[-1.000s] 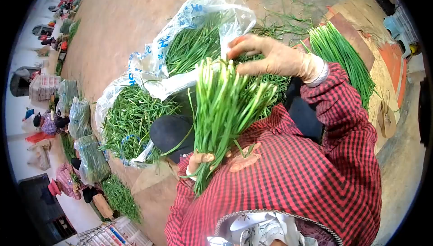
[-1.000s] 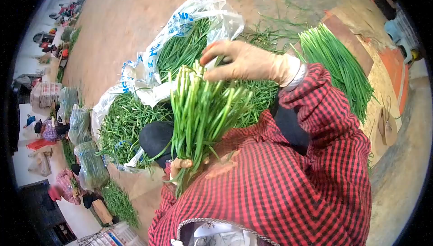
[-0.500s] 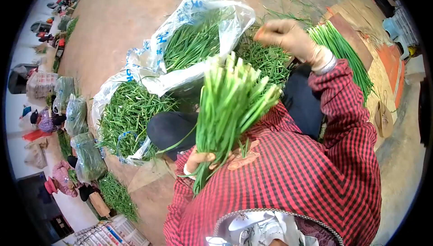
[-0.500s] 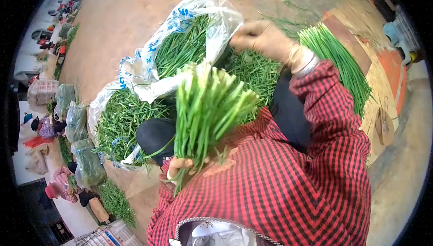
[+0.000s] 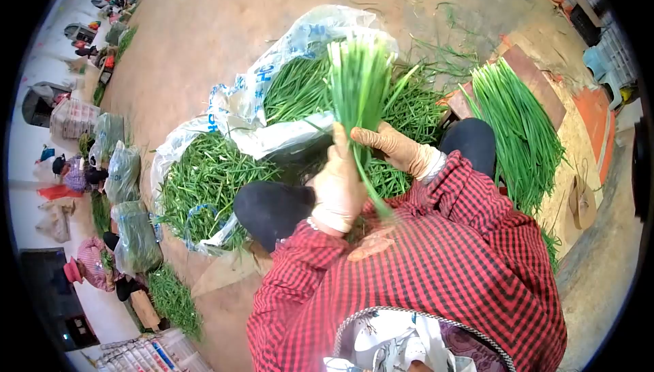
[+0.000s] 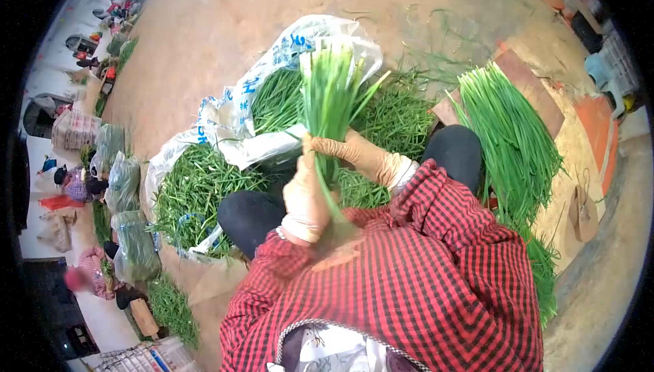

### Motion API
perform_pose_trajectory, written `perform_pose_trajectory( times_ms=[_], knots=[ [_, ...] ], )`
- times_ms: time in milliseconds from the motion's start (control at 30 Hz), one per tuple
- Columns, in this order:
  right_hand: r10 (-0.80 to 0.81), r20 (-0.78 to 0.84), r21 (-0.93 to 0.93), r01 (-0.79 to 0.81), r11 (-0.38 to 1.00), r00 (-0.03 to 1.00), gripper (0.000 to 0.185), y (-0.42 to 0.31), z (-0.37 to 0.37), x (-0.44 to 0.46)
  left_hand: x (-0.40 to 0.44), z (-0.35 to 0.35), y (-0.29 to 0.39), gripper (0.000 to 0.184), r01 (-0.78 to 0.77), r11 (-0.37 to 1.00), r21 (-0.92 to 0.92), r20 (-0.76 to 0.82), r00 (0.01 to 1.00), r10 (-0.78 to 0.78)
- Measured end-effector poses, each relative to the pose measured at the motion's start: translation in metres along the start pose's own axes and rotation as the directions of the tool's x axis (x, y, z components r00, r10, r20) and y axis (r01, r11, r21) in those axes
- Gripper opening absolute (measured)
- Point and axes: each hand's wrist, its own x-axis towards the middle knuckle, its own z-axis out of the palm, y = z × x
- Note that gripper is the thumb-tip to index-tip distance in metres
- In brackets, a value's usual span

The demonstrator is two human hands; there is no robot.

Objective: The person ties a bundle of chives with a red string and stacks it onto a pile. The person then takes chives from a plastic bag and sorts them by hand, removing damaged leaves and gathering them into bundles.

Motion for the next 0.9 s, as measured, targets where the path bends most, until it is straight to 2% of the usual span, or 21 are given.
perform_pose_trajectory(
  times_ms=[33,67,100,167,200,233,300,333,367,433,467,533,567,633,667,700,767,833,900],
  knots=[
    [-0.031,-0.08,-0.021,0.029,0.999,0.996,0.052,0.001,-0.003,0.0,0.003,0.006,0.008,0.095,-0.019,1.0,-0.003,0.025,1.0,0.019],
    [0.04,-0.151,0.088,-0.027,0.996,0.988,0.044,0.002,-0.007,0.003,0.004,0.012,0.019,0.093,-0.033,0.99,0.135,0.109,0.994,0.018],
    [-0.003,-0.191,0.109,0.025,0.994,0.982,0.04,-0.004,-0.012,0.001,0.001,0.017,0.021,0.092,-0.194,0.974,0.12,-0.032,0.979,0.199],
    [-0.006,-0.226,0.17,0.045,0.984,0.974,0.037,-0.019,-0.025,-0.006,0.002,0.025,0.025,0.091,-0.386,0.918,-0.091,-0.164,0.915,0.368],
    [-0.003,-0.232,0.194,0.049,0.98,0.973,0.034,-0.029,-0.032,-0.01,0.0,0.013,0.03,0.091,-0.275,0.934,-0.23,0.059,0.954,0.295],
    [0.002,-0.198,0.194,0.037,0.98,0.98,0.038,-0.034,-0.042,-0.014,0.0,0.0,0.031,0.071,-0.246,0.859,-0.449,0.099,0.942,0.322],
    [0.099,-0.14,0.186,-0.072,0.98,0.985,0.042,-0.053,-0.057,-0.032,0.002,0.001,0.008,0.045,-0.015,0.603,-0.798,0.215,0.927,0.307],
    [0.075,-0.166,0.11,-0.057,0.992,0.983,0.045,-0.058,-0.061,-0.038,0.002,0.001,0.0,0.03,0.158,0.491,-0.857,0.265,0.951,0.157],
    [0.174,-0.074,0.095,-0.167,0.981,0.982,0.045,-0.063,-0.072,-0.046,0.008,-0.003,-0.009,0.034,0.287,0.408,-0.867,0.326,0.945,0.026],
    [0.186,-0.043,0.139,-0.179,0.974,0.982,0.051,-0.066,-0.069,-0.056,0.02,-0.001,-0.035,0.046,0.342,0.235,-0.91,0.357,0.934,0.024],
    [0.196,-0.039,0.138,-0.189,0.972,0.98,0.051,-0.064,-0.064,-0.058,0.024,0.003,-0.038,0.057,0.301,0.126,-0.945,0.31,0.948,0.067],
    [0.105,0.132,0.129,-0.122,0.984,0.986,0.06,-0.062,-0.054,-0.058,0.036,0.007,-0.04,0.081,0.239,-0.127,-0.963,0.213,0.959,0.188],
    [0.189,0.194,0.099,-0.211,0.972,0.963,0.068,-0.058,-0.051,-0.056,0.039,0.007,-0.039,0.081,0.239,-0.129,-0.963,0.213,0.959,0.186],
    [0.278,0.279,-0.02,-0.284,0.959,0.919,0.069,-0.036,-0.042,-0.054,0.04,0.0,-0.03,0.08,0.174,-0.335,-0.926,0.089,0.963,0.255],
    [0.244,0.264,-0.174,-0.202,0.964,0.933,0.071,-0.026,-0.034,-0.055,0.033,-0.01,-0.019,0.076,0.172,-0.382,-0.908,0.126,0.982,0.143],
    [0.358,0.327,-0.36,-0.235,0.903,0.875,0.074,-0.021,-0.033,-0.05,0.041,-0.007,-0.028,0.073,0.198,-0.449,-0.871,0.152,0.979,0.137],
    [0.359,0.366,-0.414,-0.196,0.889,0.858,0.076,-0.018,-0.031,-0.05,0.042,-0.001,-0.039,0.068,0.214,-0.476,-0.853,0.16,0.975,0.153],
    [0.345,0.258,-0.281,-0.272,0.921,0.902,0.08,-0.033,-0.022,-0.054,0.041,-0.009,-0.029,0.065,0.188,-0.512,-0.838,0.124,0.98,0.157],
    [0.323,0.222,-0.253,-0.265,0.93,0.92,0.087,-0.043,-0.013,-0.052,0.041,-0.007,-0.03,0.063,0.181,-0.526,-0.831,0.148,0.983,0.105]
  ],
)
